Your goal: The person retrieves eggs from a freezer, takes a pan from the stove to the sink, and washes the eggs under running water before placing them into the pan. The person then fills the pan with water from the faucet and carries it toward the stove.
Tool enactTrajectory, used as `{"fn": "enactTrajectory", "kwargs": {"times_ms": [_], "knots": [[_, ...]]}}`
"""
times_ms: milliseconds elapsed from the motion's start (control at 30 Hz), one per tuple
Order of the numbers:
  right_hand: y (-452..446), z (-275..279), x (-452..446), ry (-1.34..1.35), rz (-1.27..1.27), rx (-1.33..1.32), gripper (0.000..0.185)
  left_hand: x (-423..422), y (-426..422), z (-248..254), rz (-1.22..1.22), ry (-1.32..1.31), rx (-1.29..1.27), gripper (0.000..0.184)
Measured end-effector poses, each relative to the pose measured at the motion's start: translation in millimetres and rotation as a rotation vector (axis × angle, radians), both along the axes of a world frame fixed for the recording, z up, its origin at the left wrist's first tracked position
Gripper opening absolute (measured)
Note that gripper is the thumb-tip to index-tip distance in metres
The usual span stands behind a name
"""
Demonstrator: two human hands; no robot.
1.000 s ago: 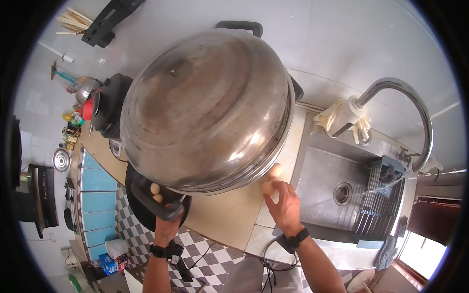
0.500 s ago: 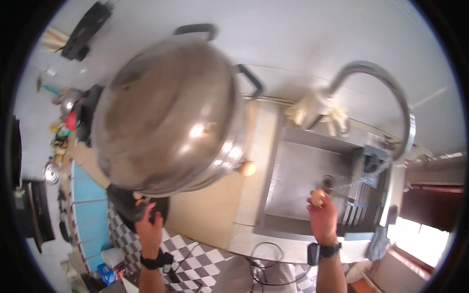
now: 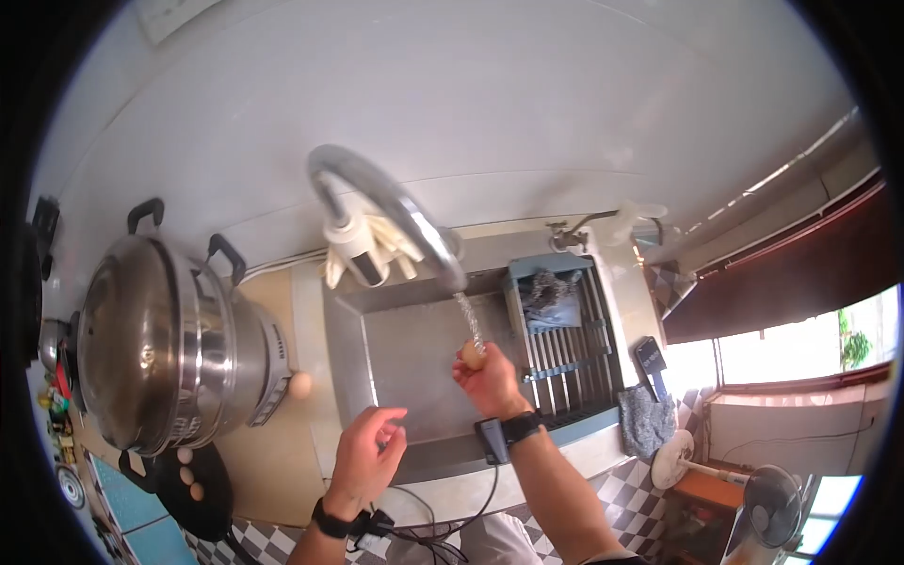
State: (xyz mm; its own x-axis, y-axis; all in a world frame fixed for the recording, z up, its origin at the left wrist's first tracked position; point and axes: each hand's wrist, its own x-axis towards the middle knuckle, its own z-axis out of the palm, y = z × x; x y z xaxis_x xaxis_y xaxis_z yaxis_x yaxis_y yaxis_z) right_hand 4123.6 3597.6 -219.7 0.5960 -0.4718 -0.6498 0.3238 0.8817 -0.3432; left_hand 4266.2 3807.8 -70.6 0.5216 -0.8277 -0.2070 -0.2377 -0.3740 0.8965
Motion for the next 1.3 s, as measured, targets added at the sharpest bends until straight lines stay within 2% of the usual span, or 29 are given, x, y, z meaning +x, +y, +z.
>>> {"fn": "enactTrajectory", "kwargs": {"times_ms": [133,167,200,267,300,367,400,467,533,600,667,733,767,867,933,967,1067,1133,1167,1267,1300], "knots": [[7,3,-5,0.263,0.201,-0.220,0.026,-17,-64,-56,-0.069,0.085,0.094,0.034],[9,3,-6,0.286,0.210,-0.184,0.027,-21,-74,-88,-0.052,0.181,0.123,0.032],[10,12,-6,0.282,0.213,-0.179,0.029,-28,-87,-99,-0.065,0.180,0.123,0.032],[18,14,-2,0.271,0.147,-0.247,0.029,-41,-111,-112,0.233,0.967,0.062,0.030],[21,13,-3,0.264,0.154,-0.240,0.029,-47,-121,-119,0.293,1.089,0.083,0.030],[29,10,-5,0.451,0.236,-0.640,0.032,-57,-135,-154,0.367,1.136,0.021,0.030],[33,10,-6,0.446,0.246,-0.635,0.032,-62,-140,-164,0.425,1.190,-0.046,0.031],[37,10,-11,0.607,0.197,-1.244,0.032,-63,-153,-142,0.476,1.118,0.003,0.031],[31,12,-20,0.613,0.246,-1.271,0.034,-65,-157,-126,0.560,1.375,-0.028,0.028],[14,16,-22,0.896,0.356,-1.485,0.033,-74,-158,-128,0.513,1.346,-0.147,0.023],[3,9,-22,0.826,0.326,-1.372,0.031,-78,-161,-133,0.450,1.263,-0.162,0.022],[3,11,-20,0.833,0.314,-1.334,0.032,-80,-165,-141,0.491,1.254,-0.194,0.021],[5,15,-19,0.791,0.332,-1.166,0.031,-79,-167,-150,0.492,1.284,-0.196,0.019],[8,30,-16,0.664,0.342,-1.310,0.032,-77,-170,-171,0.509,1.326,-0.243,0.022],[9,44,-18,0.576,0.440,-1.297,0.035,-70,-173,-162,0.602,1.509,-0.065,0.028],[9,44,-18,0.597,0.434,-1.339,0.035,-68,-172,-157,0.532,1.542,-0.025,0.032],[7,20,-24,0.626,0.361,-1.327,0.027,-68,-179,-134,0.564,1.506,0.090,0.028],[8,30,-20,0.594,0.258,-0.911,0.026,-76,-181,-140,0.607,1.563,0.014,0.026],[2,15,-23,0.651,0.203,-1.014,0.030,-80,-180,-140,0.613,1.593,-0.085,0.026],[-10,8,-27,0.720,0.220,-1.023,0.032,-87,-177,-133,0.573,1.605,-0.266,0.025],[-10,13,-27,0.832,0.272,-0.999,0.035,-88,-174,-131,0.536,1.576,-0.348,0.024]]}}
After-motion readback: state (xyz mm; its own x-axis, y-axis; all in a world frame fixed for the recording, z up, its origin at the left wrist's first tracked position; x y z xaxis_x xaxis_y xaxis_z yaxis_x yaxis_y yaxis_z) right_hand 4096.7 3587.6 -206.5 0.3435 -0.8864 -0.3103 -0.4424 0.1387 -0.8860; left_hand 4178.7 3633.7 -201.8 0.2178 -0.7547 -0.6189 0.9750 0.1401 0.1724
